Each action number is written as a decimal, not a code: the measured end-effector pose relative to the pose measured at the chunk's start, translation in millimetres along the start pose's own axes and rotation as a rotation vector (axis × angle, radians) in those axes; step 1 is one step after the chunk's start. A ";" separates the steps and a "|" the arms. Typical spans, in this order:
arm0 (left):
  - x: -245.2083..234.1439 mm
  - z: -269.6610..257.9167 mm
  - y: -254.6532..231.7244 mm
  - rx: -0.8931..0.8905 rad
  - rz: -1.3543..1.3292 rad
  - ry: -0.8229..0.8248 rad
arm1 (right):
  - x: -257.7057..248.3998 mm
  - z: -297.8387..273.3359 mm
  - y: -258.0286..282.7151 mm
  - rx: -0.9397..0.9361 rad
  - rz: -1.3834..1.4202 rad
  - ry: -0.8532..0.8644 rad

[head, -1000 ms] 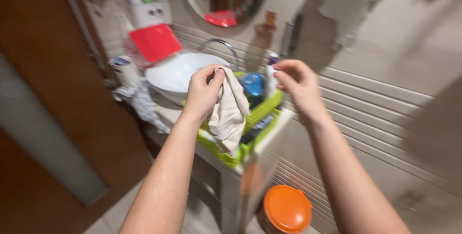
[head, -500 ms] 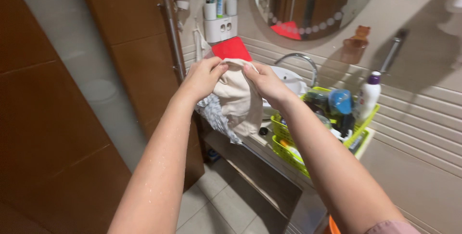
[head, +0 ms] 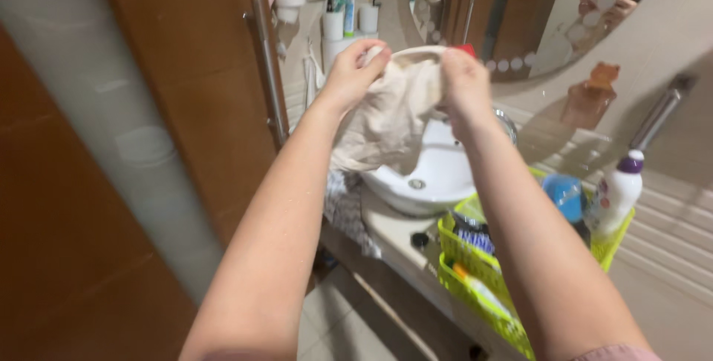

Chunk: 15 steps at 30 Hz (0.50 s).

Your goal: The person washes a cloth in a sink, then kneels to wipe the tiled floor with the damp cloth. They repeatedly wring out the cloth under running water and continue wiping the floor area under a cabinet.

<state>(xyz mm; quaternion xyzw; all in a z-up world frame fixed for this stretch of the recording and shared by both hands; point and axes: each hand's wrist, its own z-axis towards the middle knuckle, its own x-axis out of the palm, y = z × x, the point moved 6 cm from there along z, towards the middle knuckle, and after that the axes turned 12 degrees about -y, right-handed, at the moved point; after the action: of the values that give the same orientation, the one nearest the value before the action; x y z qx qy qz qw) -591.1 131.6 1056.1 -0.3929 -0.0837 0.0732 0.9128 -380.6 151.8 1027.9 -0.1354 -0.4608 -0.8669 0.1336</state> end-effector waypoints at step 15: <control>22.7 114.4 57.9 0.109 -0.053 0.211 | -15.4 58.9 17.6 0.112 0.072 -0.139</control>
<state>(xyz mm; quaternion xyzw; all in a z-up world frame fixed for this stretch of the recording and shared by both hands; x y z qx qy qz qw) -597.0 256.2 1093.5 -0.3460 0.0064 0.0120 0.9381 -353.4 193.2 1067.5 -0.2039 -0.5116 -0.8229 0.1397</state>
